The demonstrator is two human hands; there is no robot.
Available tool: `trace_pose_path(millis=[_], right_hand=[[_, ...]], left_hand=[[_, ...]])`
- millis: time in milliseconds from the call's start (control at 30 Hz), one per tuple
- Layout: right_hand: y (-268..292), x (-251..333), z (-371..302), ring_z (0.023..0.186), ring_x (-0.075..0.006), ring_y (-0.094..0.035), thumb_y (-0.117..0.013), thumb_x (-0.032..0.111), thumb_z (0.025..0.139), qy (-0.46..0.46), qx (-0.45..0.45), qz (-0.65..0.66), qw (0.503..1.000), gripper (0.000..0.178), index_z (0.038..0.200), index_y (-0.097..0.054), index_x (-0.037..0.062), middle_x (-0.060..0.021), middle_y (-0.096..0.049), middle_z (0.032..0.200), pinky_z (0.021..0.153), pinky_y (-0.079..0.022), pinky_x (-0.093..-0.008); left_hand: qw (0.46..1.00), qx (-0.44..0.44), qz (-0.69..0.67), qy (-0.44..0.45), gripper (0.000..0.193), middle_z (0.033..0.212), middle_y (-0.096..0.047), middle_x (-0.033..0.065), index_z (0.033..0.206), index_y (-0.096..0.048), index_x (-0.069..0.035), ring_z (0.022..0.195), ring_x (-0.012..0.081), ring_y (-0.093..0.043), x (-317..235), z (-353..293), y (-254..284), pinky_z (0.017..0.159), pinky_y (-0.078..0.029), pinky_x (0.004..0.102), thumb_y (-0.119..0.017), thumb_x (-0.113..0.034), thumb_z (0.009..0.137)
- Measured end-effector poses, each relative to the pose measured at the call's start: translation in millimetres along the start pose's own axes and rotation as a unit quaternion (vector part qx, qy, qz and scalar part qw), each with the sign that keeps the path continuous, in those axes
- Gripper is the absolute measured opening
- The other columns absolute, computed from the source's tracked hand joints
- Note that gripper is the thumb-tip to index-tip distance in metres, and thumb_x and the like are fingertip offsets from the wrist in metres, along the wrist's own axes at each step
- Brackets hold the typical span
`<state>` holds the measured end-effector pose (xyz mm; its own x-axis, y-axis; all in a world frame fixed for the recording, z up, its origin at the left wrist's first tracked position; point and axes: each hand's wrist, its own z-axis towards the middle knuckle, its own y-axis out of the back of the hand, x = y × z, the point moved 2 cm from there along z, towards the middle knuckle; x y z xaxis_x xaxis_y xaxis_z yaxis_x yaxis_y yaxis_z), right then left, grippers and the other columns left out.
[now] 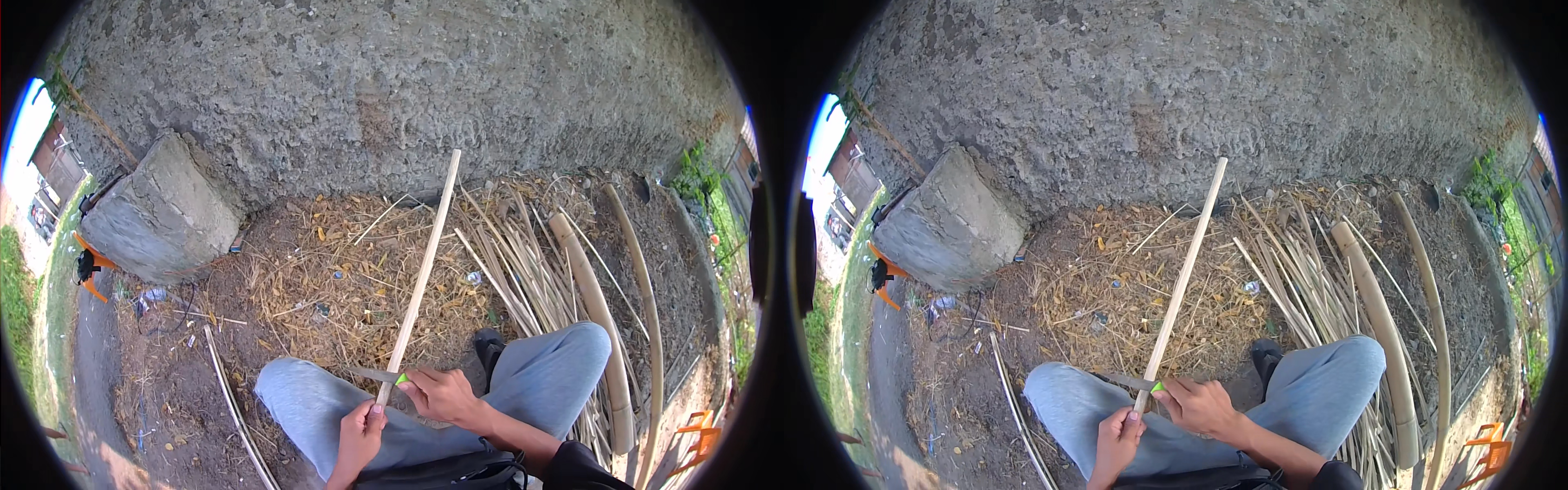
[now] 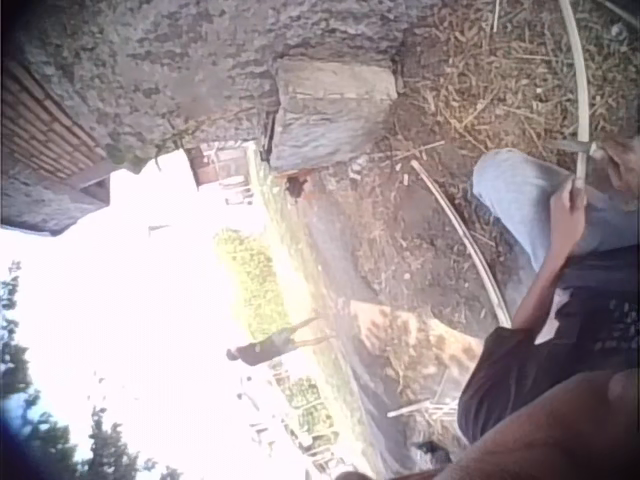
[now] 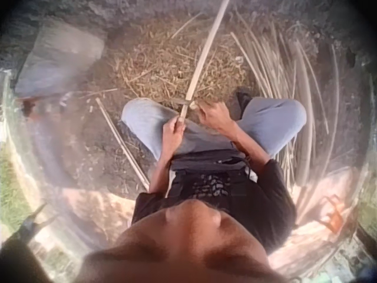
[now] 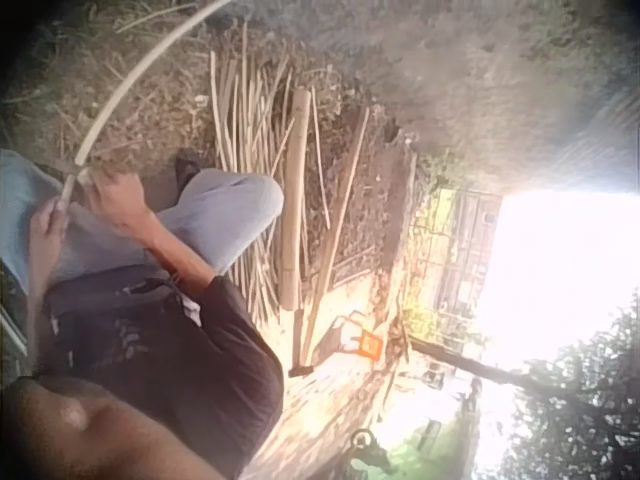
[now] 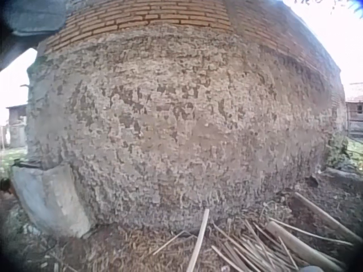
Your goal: The person shaves and scrapes a thin bamboo stick using a knife.
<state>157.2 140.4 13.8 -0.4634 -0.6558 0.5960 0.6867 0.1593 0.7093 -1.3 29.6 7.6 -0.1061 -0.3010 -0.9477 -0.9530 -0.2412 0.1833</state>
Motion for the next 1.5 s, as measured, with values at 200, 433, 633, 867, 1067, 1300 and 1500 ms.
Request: trace_pose_path(millis=[200, 433, 633, 867, 1067, 1300, 1500], right_hand=[[-4.5, -1.8, -8.9, 0.050, -0.0264, -0.063, -0.070, 0.031, 0.090, 0.036, -0.001, -0.027, 0.999, 0.026, 0.095, -0.067, 0.0051, -0.0071, -0.063, 0.068, 0.041, -0.048, -0.0384], [-13.5, -4.5, -18.2, 0.049, -0.0267, -0.062, -0.071, 0.032, 0.090, 0.039, 0.007, -0.017, 0.999, 0.027, 0.093, -0.067, 0.0059, -0.0065, -0.063, 0.067, 0.041, -0.048, -0.0384], [-24.4, -6.0, -27.1, 0.050, -0.0294, -0.062, -0.073, 0.032, 0.088, 0.015, 0.048, 0.020, 0.999, 0.026, 0.099, -0.071, 0.0086, -0.0073, -0.064, 0.068, 0.044, -0.050, -0.0414], [-1.9, -6.0, -11.7, 0.054, -0.0314, -0.065, -0.066, 0.036, 0.093, 0.030, 0.047, -0.024, 0.998, 0.027, 0.092, -0.067, 0.0090, -0.0088, -0.065, 0.067, 0.044, -0.050, -0.0430], [14.6, -4.3, -2.1, 0.052, -0.0282, -0.064, -0.069, 0.034, 0.091, -0.008, 0.004, -0.061, 0.998, 0.026, 0.097, -0.071, 0.0085, -0.0064, -0.067, 0.072, 0.042, -0.049, -0.0397], [-8.0, -3.3, -28.6, 0.048, -0.0262, -0.061, -0.071, 0.034, 0.089, 0.043, 0.017, -0.064, 0.997, 0.027, 0.097, -0.069, 0.0086, -0.0040, -0.062, 0.067, 0.040, -0.048, -0.0388], [-9.5, -9.4, -24.8, 0.044, -0.0209, -0.056, -0.075, 0.035, 0.086, 0.077, -0.042, -0.073, 0.994, 0.027, 0.094, -0.069, 0.0096, -0.0013, -0.053, 0.060, 0.037, -0.043, -0.0359]], left_hand=[[0.999, 0.029, -0.007, 0.020, 0.025, 0.066, -0.054, -0.0003, 0.091, -0.060, 0.001, 0.057, 0.0047, -0.043, 16.6, 3.5, 4.6, 0.052, -0.036, 0.0236, -0.050, -0.017, 0.105], [0.995, 0.042, -0.059, 0.074, 0.028, 0.070, -0.060, 0.0005, 0.096, -0.066, 0.000, 0.054, 0.0026, -0.043, 20.4, -0.5, 3.6, 0.049, -0.034, 0.0204, -0.048, -0.018, 0.106], [0.996, 0.019, -0.045, 0.071, 0.025, 0.072, -0.063, 0.0040, 0.099, -0.065, 0.002, 0.049, 0.0018, -0.040, 36.6, -7.9, 5.7, 0.044, -0.031, 0.0201, -0.050, -0.018, 0.105], [0.993, 0.023, -0.079, 0.086, 0.028, 0.070, -0.064, 0.0010, 0.102, -0.068, 0.003, 0.051, 0.0011, -0.042, 28.6, -2.8, 1.7, 0.047, -0.033, 0.0199, -0.053, -0.021, 0.105], [0.989, 0.022, -0.115, 0.092, 0.029, 0.066, -0.060, 0.0002, 0.101, -0.067, 0.003, 0.051, 0.0026, -0.044, 20.0, 1.1, -0.9, 0.047, -0.033, 0.0198, -0.051, -0.021, 0.105], [0.998, 0.007, -0.039, 0.050, 0.035, 0.061, -0.051, -0.0008, 0.089, -0.061, 0.001, 0.056, 0.0062, -0.041, 28.3, 6.4, -7.8, 0.051, -0.036, 0.0268, -0.048, -0.025, 0.107], [0.997, 0.031, -0.022, 0.072, 0.037, 0.063, -0.051, -0.0008, 0.085, -0.059, 0.000, 0.055, 0.0052, -0.043, 26.7, 8.9, -7.5, 0.050, -0.036, 0.0247, -0.047, -0.027, 0.107]])
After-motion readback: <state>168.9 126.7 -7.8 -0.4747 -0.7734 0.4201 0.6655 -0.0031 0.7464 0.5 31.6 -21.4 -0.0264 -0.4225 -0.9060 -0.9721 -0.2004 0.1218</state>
